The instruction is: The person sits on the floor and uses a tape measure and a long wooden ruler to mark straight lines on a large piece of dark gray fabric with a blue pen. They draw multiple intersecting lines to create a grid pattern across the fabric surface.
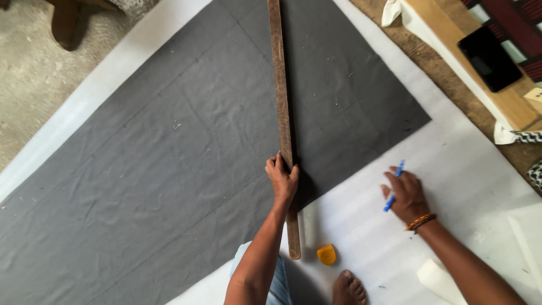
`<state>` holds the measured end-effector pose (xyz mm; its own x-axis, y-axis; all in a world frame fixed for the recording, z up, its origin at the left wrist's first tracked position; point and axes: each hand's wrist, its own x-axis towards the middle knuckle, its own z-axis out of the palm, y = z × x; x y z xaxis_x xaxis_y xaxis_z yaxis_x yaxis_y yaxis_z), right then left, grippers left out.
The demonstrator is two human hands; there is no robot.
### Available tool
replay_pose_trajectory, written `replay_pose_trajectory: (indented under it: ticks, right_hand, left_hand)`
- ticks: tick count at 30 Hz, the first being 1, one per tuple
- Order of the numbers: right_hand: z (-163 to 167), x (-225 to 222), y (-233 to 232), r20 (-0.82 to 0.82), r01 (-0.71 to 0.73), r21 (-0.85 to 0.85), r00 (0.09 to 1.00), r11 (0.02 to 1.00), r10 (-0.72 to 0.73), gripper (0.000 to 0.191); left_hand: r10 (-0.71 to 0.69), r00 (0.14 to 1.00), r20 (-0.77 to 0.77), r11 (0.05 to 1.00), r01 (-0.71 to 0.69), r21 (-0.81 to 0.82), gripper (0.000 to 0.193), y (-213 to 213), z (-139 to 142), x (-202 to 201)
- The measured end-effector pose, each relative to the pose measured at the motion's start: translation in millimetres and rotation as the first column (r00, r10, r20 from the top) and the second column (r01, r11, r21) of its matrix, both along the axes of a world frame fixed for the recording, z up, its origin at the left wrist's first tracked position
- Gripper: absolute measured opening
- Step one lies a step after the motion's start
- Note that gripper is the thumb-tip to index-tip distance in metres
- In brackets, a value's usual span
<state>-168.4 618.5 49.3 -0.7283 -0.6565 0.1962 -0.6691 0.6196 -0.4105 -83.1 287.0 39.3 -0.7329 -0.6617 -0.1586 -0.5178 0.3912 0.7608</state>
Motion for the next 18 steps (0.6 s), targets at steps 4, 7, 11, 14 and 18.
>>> replay_pose_trajectory:
  ticks: [4,7,11,14,18]
  right_hand:
    - [-13.6,-18.3,10.8,0.011,0.047,0.092,0.999,0.995,-0.048,0.044]
    - [-28.7,-15.7,7.8,-0.026,0.07,0.137,0.997,0.988,-0.067,0.044]
    - [-43.2,-12.8,11.9,-0.039,0.062,0.134,0.998,0.989,-0.058,0.043]
    - [-51.2,-12.4,16.3,-0.077,0.056,0.121,0.996,0.991,-0.047,0.04]
    - [-58.5,-13.7,20.2,-0.082,0.044,0.116,0.996,0.992,-0.035,0.039]
  left_hand:
    - [-0.003,1.0,0.015,0.997,0.004,-0.075,0.073,13.1,-20.4,0.5]
    - [-0.011,0.999,0.039,0.989,0.016,-0.145,0.072,19.0,-31.2,-0.7]
    - [-0.017,0.998,0.053,0.981,0.027,-0.193,0.073,20.8,-42.5,0.0]
    - [-0.033,0.999,0.031,0.978,0.039,-0.206,0.073,20.5,-49.3,3.3]
    - [-0.037,0.998,0.059,0.983,0.046,-0.176,0.072,21.1,-55.1,5.6]
